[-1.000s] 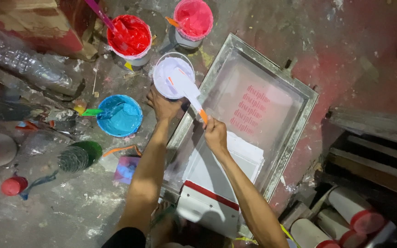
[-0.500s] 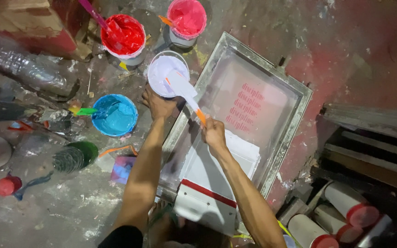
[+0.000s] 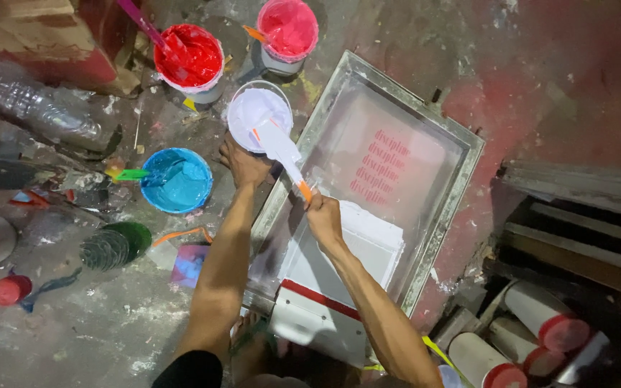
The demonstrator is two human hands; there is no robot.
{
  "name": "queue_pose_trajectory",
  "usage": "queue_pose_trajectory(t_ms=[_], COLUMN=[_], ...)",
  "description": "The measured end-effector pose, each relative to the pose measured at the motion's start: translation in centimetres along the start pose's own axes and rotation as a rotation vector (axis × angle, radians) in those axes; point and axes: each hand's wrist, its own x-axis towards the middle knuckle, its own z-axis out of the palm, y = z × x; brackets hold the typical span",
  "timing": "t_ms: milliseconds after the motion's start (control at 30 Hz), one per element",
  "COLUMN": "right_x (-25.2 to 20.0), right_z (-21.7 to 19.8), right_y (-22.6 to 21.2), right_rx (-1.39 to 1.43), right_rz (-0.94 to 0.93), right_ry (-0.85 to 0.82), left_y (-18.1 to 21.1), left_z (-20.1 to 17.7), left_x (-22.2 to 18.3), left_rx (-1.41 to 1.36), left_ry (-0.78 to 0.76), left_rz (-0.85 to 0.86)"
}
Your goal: Applying white ink to a screen printing frame and cleaning a squeegee using a spatula.
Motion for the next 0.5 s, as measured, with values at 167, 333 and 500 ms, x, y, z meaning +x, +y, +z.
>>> queue_pose_trajectory(t_ms=[167, 333, 500], right_x=[-1.0, -1.8, -2.2], right_z=[-0.3, -0.6, -1.0], right_y=[-0.3, -0.4, 0.4], right_rx=[0.023, 0.104, 0.123], right_rz=[0.062, 0.169, 0.228], right_ry=[0.003, 0.014, 0.007], left_y=[1.0, 3.8, 4.0], left_z=[-0.8, -2.5, -2.9], left_x=[-0.3, -1.1, -1.5], left_rx=[0.039, 0.126, 0.061], left_ry=[-0.027, -0.048, -0.051], left_rz=[-0.005, -0.047, -0.062])
